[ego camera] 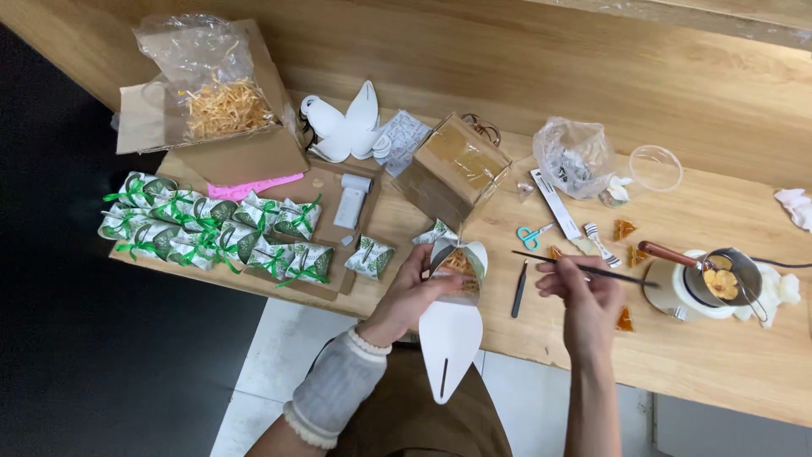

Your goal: Preparing small gift packages by melting wax, adding decorations, and folding paper containers.

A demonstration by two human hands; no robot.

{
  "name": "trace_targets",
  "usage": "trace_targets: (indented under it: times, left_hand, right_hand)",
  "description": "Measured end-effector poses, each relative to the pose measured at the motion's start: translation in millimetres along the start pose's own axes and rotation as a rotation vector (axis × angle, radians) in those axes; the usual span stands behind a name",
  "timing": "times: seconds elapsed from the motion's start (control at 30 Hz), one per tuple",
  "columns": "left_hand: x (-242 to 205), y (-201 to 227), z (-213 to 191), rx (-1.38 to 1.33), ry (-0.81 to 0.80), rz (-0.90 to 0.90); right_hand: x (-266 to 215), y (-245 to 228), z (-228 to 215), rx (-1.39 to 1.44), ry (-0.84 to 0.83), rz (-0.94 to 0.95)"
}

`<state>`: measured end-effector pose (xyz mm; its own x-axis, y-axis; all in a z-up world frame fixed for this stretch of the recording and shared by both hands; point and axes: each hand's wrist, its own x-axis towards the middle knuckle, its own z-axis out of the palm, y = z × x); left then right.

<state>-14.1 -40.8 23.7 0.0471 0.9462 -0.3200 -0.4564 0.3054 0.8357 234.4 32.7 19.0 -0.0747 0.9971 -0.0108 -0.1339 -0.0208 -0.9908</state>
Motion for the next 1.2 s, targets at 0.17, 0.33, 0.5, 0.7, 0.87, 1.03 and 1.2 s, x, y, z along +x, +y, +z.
trace_targets:
  times: [0.17,0.33,0.5,0.7,0.87,1.03,1.2]
  left_hand:
    - [13,-9,17,0.204,0.178,0.192]
    - [5,8,25,0.377,0.203,0.304]
    - [-11,15,17,0.209,0.122,0.281]
    - [-6,12,10,0.209,0.164,0.297]
    - [-10,21,11,0.100,0.145,0.246]
    - [-7,20,11,-0.065,0.138,0.088]
    - [-1,7,15,0.189,0.185,0.244]
  right_hand:
    - [-72,-60,31,0.086,-0.023,-0.254]
    - [-68,-64,79,-0.273,0.027,-0.247]
    - [-70,-64,87,-0.294,0.037,-0.216]
    - [-67,-68,87,0.015,-0.051,-0.032]
    - [-74,-65,81,-0.223,-0.022,-0.119]
    - [-90,-80,80,-0.426,0.019,-0.321]
    - [-80,-97,102,-0.579,0.080,-0.382]
